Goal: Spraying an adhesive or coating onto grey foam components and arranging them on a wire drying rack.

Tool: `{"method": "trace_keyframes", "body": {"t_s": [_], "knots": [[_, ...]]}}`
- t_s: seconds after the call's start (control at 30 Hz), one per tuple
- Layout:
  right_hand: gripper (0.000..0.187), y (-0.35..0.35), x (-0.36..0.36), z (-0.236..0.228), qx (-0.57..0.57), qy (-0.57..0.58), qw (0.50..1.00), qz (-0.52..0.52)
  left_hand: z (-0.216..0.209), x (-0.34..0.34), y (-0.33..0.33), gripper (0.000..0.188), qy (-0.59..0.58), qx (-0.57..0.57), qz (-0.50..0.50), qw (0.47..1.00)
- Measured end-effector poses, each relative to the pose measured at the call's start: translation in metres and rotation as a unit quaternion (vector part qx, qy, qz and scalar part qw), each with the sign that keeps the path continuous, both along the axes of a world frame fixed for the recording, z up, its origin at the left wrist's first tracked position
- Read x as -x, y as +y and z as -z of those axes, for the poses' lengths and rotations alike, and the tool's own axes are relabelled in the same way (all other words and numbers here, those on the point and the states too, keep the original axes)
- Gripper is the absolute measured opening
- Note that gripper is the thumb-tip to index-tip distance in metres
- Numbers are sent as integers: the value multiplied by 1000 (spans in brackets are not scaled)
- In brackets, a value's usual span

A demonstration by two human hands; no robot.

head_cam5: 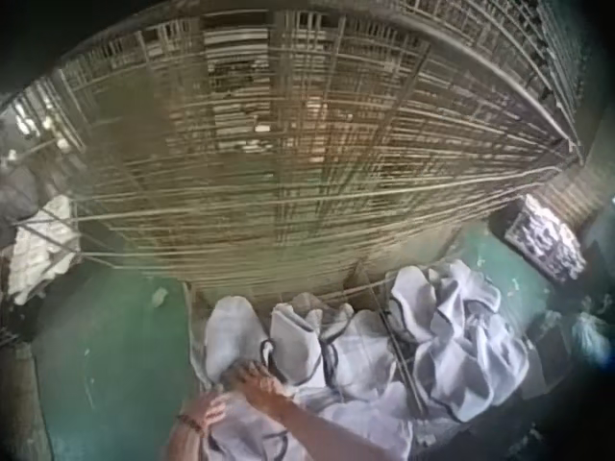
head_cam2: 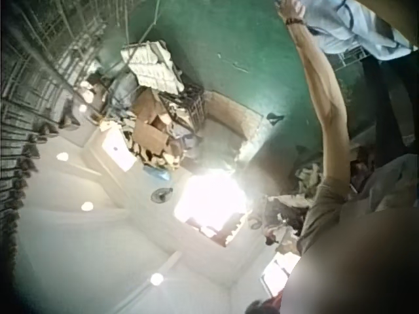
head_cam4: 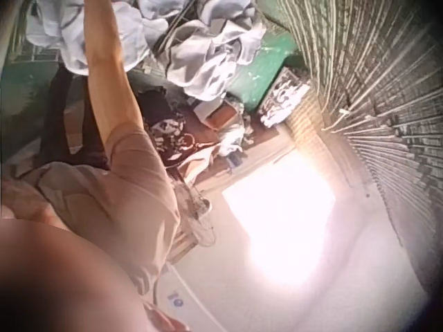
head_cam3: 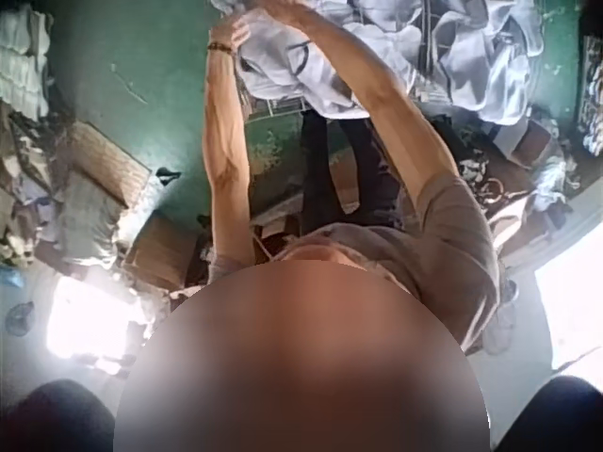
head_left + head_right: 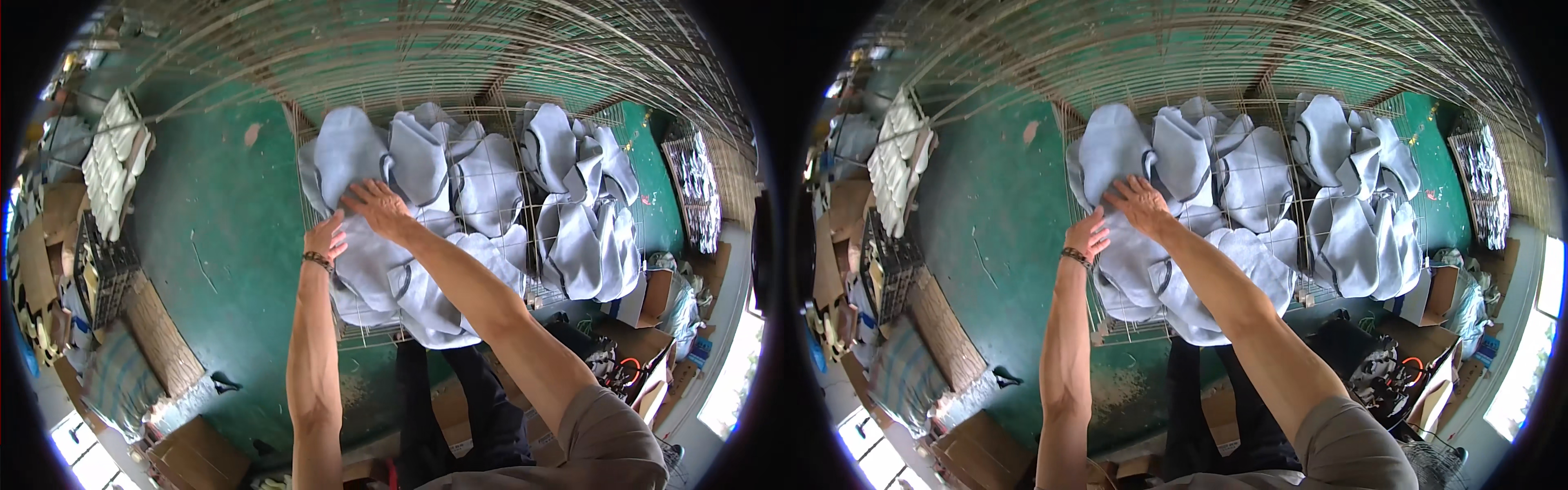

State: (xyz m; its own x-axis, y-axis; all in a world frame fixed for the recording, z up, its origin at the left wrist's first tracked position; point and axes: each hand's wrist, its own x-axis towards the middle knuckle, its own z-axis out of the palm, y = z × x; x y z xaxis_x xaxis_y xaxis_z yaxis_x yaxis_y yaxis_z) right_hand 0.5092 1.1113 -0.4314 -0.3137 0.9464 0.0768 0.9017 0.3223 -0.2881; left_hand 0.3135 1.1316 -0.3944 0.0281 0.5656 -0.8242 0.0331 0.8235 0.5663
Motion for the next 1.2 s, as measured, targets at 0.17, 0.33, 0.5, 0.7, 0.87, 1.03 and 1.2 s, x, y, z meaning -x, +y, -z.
{"method": "trace_keyframes", "body": {"t_s": [0.17, 0.33, 0.5, 0.7, 0.87, 1.03, 1.2], "knots": [[64, 16, -12, 20, 74, 15, 996, 42, -30, 38, -57, 84, 99, -15, -18, 995], [81, 27, -36, -4, 240, 304, 914, 121, -12, 60, -162, 66, 164, -169, -8, 972], [73, -5, -48, -17, 122, 342, 922, 132, 9, 3, -227, 70, 116, -72, -50, 989], [33, -22, -35, -22, 48, 127, 988, 78, 16, -31, -225, 66, 135, -49, -74, 987], [65, -56, -54, -34, 58, 223, 972, 55, 16, -38, -233, 53, 123, -80, -164, 975], [93, -200, -27, -139, 119, 133, 975, 130, -7, -38, -234, 46, 145, -112, -197, 963], [80, -274, -58, -91, 177, 110, 960, 185, -23, -44, -224, 46, 86, -151, -178, 969]]}}
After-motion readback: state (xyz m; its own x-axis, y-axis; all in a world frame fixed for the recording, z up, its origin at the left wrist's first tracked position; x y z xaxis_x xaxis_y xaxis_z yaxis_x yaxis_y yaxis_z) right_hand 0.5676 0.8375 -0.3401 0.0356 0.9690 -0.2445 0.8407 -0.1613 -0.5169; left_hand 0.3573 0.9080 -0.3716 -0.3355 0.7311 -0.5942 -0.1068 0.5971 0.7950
